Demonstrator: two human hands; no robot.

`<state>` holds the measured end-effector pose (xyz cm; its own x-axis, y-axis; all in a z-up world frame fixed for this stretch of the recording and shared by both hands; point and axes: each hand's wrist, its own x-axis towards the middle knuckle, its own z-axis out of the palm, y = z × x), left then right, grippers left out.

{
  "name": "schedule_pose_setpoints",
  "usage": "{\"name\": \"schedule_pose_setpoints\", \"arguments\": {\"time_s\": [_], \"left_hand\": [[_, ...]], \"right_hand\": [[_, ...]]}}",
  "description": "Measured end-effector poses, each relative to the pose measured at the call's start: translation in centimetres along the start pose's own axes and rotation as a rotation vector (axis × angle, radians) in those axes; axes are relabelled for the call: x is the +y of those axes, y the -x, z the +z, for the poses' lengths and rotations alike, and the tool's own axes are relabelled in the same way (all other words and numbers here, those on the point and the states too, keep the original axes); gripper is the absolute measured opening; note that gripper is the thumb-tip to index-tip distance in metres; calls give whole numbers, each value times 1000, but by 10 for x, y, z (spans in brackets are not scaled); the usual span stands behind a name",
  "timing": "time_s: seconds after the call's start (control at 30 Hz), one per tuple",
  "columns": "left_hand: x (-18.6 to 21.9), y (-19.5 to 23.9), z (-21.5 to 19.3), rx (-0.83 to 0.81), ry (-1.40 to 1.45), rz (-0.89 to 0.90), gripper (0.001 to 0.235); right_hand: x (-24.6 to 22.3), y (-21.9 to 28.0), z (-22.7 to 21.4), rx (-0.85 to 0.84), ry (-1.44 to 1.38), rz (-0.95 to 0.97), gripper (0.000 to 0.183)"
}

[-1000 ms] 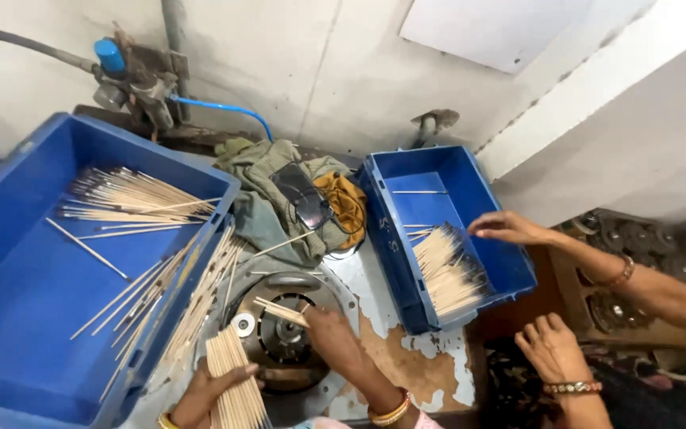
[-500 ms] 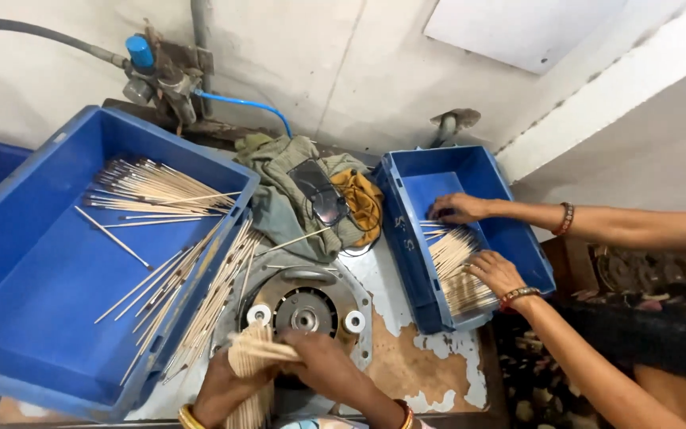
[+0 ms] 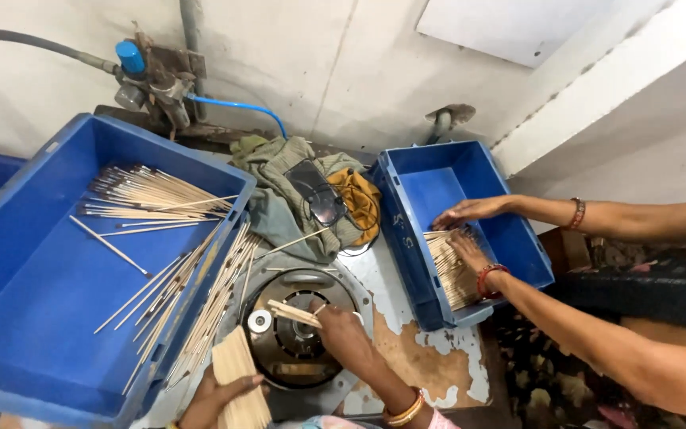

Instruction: Inserting incense sticks into a rotating manufacturing machine for processing.

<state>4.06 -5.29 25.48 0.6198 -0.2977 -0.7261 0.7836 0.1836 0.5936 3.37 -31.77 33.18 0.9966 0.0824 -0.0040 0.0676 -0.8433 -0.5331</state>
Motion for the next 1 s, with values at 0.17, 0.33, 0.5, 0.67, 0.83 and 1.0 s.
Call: {"name": "schedule_pose_setpoints", "arguments": {"time_s": [0.17,0.33,0.5,0.67,0.83,1.0], "left_hand": [[-25,-2,-20,42,147,-76,80],[-10,1,6,-68,-58,74,65],[37,31,41,-651,30,411,56],[7,-10,27,-410,-351,386,54],[5,-1,23,-87,-16,207,77],[-22,-10,-6,125,0,54,82]], "right_hand": [[18,3,24,50,0,-34,31],[-36,3,-18,62,-262,-88,18],[-67,11,-43,-397,-333,34,14],[-46,37,-62,-170,-285,-51,16],[-26,11,-53,129,-121,-38,19],[9,-4,11,-57,34,155,34]]}}
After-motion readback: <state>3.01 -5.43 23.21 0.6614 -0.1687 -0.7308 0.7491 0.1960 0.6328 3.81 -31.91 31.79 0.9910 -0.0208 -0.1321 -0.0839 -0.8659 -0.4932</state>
